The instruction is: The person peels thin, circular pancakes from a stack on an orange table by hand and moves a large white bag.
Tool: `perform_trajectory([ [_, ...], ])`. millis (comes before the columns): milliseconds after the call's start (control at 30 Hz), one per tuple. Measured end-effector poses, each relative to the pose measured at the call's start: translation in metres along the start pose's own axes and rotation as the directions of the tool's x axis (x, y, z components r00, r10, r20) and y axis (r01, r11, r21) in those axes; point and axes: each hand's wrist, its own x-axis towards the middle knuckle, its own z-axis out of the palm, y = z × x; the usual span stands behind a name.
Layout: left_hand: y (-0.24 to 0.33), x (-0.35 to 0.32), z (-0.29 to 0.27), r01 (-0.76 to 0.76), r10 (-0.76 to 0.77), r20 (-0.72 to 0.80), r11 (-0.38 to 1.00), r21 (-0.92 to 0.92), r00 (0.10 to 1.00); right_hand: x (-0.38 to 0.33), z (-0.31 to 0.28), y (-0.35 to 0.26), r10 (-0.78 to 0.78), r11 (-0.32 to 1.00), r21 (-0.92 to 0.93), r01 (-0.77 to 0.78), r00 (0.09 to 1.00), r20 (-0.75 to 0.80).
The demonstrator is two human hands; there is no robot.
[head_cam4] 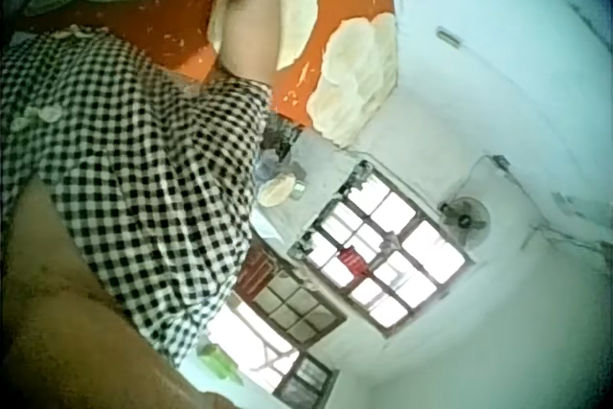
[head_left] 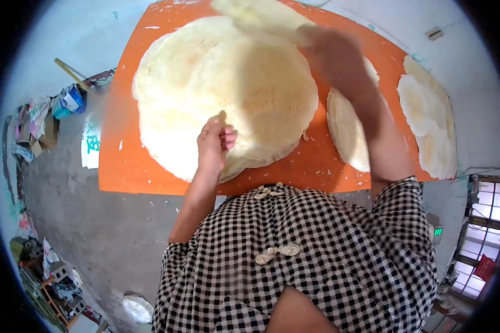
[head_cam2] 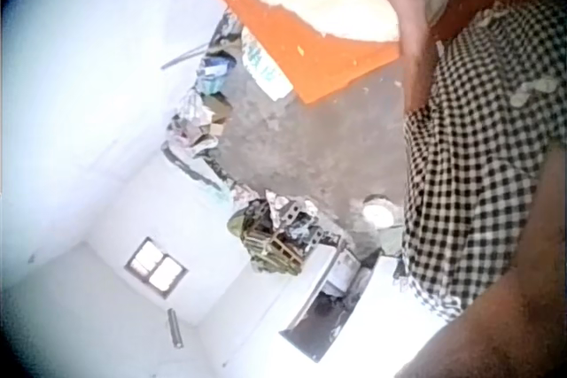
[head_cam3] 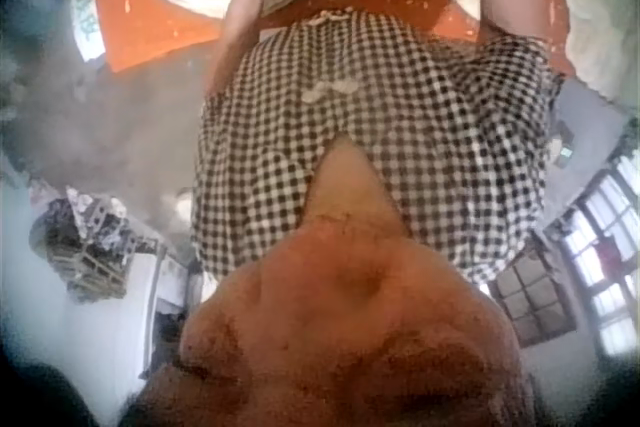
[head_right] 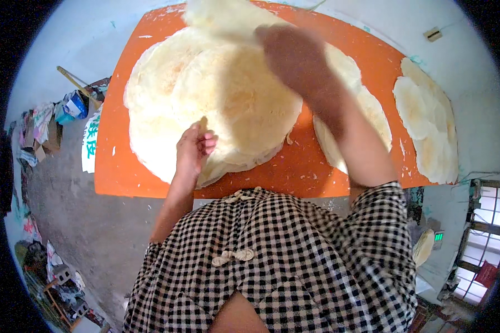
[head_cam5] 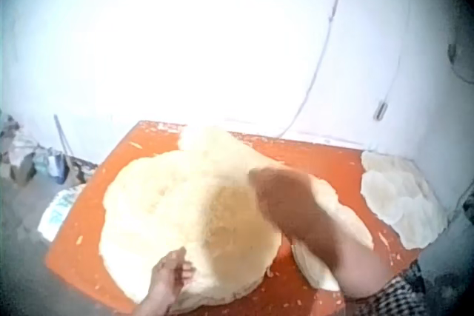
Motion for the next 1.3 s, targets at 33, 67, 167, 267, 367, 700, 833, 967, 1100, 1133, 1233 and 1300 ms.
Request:
perform_trajectory([
  [33, -0.001, -0.007, -0.004, 0.0, 0.0, -0.007, 1.0, -0.001, 1.0, -0.013, 0.014, -0.018, -0.053, 0.997, -0.057, 0.053, 0.999, -0.003],
  [67, -0.004, -0.012, -0.005, -0.158, 0.172, -0.147, 0.982, 0.105, 0.974, -0.026, 0.038, -0.032, -0.072, 0.997, -0.021, 0.072, 0.997, 0.018],
  [167, -0.003, -0.015, -0.002, -0.222, 0.269, -0.269, 0.956, 0.193, 0.925, -0.066, 0.116, -0.088, -0.029, 0.994, 0.104, -0.01, 0.931, 0.364],
  [267, 0.002, -0.014, -0.003, -0.049, 0.07, -0.26, 0.995, 0.087, 0.963, -0.103, 0.162, -0.121, -0.09, 0.955, 0.295, 0.013, 0.965, 0.248],
  [367, 0.008, -0.003, -0.011, 0.039, -0.011, -0.218, 0.991, 0.128, 0.976, -0.108, 0.159, -0.128, -0.084, 0.993, 0.092, 0.079, 0.995, 0.055],
  [700, 0.021, 0.003, -0.007, 0.153, -0.153, 0.016, 0.988, -0.02, 0.988, -0.094, 0.13, -0.114, 0.053, 0.922, 0.351, -0.161, 0.953, 0.299],
  [833, 0.051, -0.002, 0.006, -0.032, 0.026, -0.087, 0.997, -0.072, 0.996, -0.024, 0.089, -0.028, 0.214, 0.823, 0.347, -0.45, 0.811, 0.544],
  [967, 0.069, 0.027, -0.034, -0.252, 0.224, -0.384, 0.967, -0.024, 0.896, 0.076, -0.016, 0.043, 0.267, 0.943, 0.139, -0.301, 0.938, 0.222],
  [1100, 0.072, 0.043, -0.05, -0.301, 0.298, -0.429, 0.952, 0.064, 0.853, 0.108, -0.052, 0.014, 0.053, 0.991, -0.107, -0.08, 0.971, -0.232],
  [1133, 0.07, 0.044, -0.047, -0.29, 0.282, -0.421, 0.956, 0.046, 0.862, 0.112, -0.043, 0.0, 0.062, 0.991, -0.106, -0.084, 0.98, -0.19],
  [1233, 0.067, 0.04, -0.036, -0.224, 0.199, -0.395, 0.974, -0.019, 0.897, 0.109, 0.049, -0.033, -0.163, 0.985, -0.085, 0.15, 0.97, -0.181],
  [1300, 0.068, 0.039, -0.03, -0.168, 0.135, -0.37, 0.984, -0.057, 0.919, 0.091, 0.114, -0.072, -0.174, 0.985, -0.006, 0.175, 0.976, -0.131],
])
